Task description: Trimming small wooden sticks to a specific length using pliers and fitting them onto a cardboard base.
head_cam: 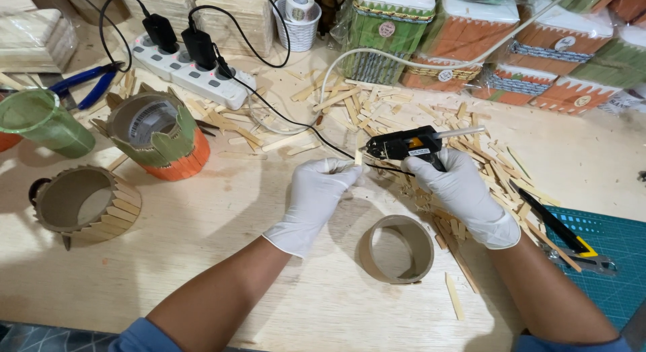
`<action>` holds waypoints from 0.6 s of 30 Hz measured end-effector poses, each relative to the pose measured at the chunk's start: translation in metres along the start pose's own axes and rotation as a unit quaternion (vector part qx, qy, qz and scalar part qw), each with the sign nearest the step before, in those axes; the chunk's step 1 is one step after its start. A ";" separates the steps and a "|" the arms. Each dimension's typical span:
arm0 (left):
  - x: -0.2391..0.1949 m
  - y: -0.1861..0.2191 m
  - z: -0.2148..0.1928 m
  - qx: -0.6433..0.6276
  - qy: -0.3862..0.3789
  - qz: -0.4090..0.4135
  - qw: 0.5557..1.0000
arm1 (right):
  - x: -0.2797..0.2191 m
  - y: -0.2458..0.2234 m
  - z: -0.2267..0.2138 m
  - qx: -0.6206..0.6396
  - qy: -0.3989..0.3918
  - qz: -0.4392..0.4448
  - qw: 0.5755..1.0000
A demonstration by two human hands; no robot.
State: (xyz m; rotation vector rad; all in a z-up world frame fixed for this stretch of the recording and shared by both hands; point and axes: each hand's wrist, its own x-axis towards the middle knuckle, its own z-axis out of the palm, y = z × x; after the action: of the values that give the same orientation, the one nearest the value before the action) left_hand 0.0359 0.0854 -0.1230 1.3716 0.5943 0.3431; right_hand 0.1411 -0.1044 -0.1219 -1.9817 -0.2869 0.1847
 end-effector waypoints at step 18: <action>-0.003 0.005 -0.004 -0.030 0.000 0.003 1.000 | 0.000 0.005 -0.001 0.012 -0.011 -0.013 1.000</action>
State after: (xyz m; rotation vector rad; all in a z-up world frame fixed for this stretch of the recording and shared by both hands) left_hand 0.0320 0.0878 -0.1180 1.3158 0.5762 0.3639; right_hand 0.1419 -0.1074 -0.1257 -1.9521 -0.3236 0.1935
